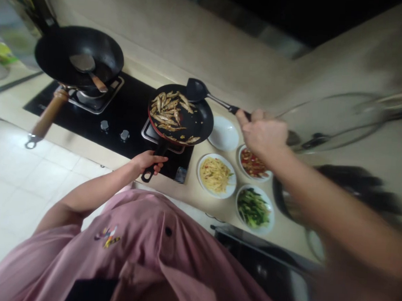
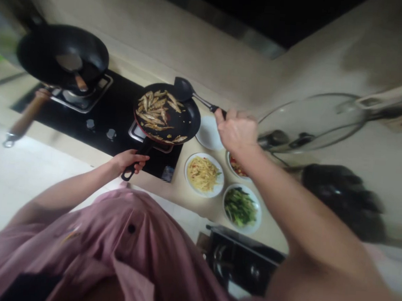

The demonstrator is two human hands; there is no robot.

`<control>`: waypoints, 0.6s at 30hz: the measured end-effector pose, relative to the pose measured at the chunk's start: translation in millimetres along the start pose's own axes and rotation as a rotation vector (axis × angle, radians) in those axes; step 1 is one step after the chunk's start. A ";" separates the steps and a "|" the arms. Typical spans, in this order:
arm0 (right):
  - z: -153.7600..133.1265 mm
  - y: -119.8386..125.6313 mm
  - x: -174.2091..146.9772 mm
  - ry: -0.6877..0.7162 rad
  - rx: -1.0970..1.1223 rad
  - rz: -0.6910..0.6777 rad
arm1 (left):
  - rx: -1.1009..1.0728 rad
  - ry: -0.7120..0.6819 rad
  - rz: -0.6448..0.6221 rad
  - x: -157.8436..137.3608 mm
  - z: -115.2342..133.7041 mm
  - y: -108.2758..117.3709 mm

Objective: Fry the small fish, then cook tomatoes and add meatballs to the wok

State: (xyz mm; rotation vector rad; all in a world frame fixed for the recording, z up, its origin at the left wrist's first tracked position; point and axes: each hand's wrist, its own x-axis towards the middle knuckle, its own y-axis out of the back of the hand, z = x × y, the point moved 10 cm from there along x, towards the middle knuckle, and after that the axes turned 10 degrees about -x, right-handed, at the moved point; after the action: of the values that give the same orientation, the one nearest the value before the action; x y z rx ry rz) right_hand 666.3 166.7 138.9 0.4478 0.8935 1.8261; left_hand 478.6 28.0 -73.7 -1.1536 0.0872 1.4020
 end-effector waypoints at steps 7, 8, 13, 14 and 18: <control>27.4 0.8 -9.9 -0.081 -0.005 -0.014 | -0.007 0.006 0.003 -0.3 0.4 -0.5; 27.4 -0.6 -9.5 -0.079 -0.012 -0.019 | -0.006 0.002 0.005 0.0 0.7 -0.3; 17.8 -9.7 -15.4 -0.054 0.029 -0.070 | -0.010 0.006 -0.009 1.4 0.3 -0.9; 19.1 -8.5 -18.4 -0.068 0.042 -0.078 | -0.008 0.005 -0.009 1.5 0.5 -0.7; 43.9 2.9 -28.6 -0.136 0.014 -0.138 | -0.008 0.002 -0.017 0.5 1.4 -0.6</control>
State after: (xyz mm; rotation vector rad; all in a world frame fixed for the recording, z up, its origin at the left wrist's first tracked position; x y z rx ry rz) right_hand 705.3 156.7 172.6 0.5004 0.8242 1.6450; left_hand 478.5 29.4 -73.0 -1.1601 0.0731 1.3877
